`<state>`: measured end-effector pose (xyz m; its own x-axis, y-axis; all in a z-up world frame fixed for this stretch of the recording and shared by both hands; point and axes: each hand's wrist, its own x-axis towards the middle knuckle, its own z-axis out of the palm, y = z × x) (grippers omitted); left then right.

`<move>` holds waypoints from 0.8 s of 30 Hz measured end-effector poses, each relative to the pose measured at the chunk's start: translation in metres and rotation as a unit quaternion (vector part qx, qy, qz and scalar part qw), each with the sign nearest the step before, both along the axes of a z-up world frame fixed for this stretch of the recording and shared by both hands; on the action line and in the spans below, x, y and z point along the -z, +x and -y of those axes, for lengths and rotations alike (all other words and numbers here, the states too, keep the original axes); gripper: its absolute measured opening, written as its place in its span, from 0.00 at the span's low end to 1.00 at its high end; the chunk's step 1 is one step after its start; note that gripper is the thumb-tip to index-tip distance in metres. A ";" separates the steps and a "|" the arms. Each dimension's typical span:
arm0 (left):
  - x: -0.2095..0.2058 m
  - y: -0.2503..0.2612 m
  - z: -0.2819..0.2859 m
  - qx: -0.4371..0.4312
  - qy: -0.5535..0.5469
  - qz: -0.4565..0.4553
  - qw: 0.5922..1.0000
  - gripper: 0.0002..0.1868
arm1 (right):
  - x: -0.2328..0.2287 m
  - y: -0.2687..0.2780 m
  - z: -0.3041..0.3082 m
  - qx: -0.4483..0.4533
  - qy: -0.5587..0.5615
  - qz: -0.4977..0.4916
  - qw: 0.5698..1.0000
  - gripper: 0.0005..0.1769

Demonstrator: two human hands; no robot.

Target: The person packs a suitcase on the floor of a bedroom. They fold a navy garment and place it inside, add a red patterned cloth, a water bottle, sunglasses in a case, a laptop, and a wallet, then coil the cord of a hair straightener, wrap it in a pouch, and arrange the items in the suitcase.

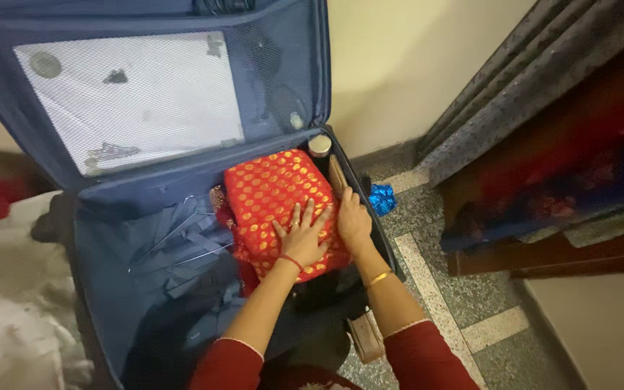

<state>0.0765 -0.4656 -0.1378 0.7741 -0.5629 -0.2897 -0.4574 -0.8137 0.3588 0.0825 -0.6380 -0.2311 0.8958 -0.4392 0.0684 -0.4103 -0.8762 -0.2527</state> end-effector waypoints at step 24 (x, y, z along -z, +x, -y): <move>-0.150 -0.036 -0.307 -0.187 -0.433 0.234 0.850 0.33 | -0.242 -0.029 -0.349 -0.431 0.207 0.316 0.820 0.19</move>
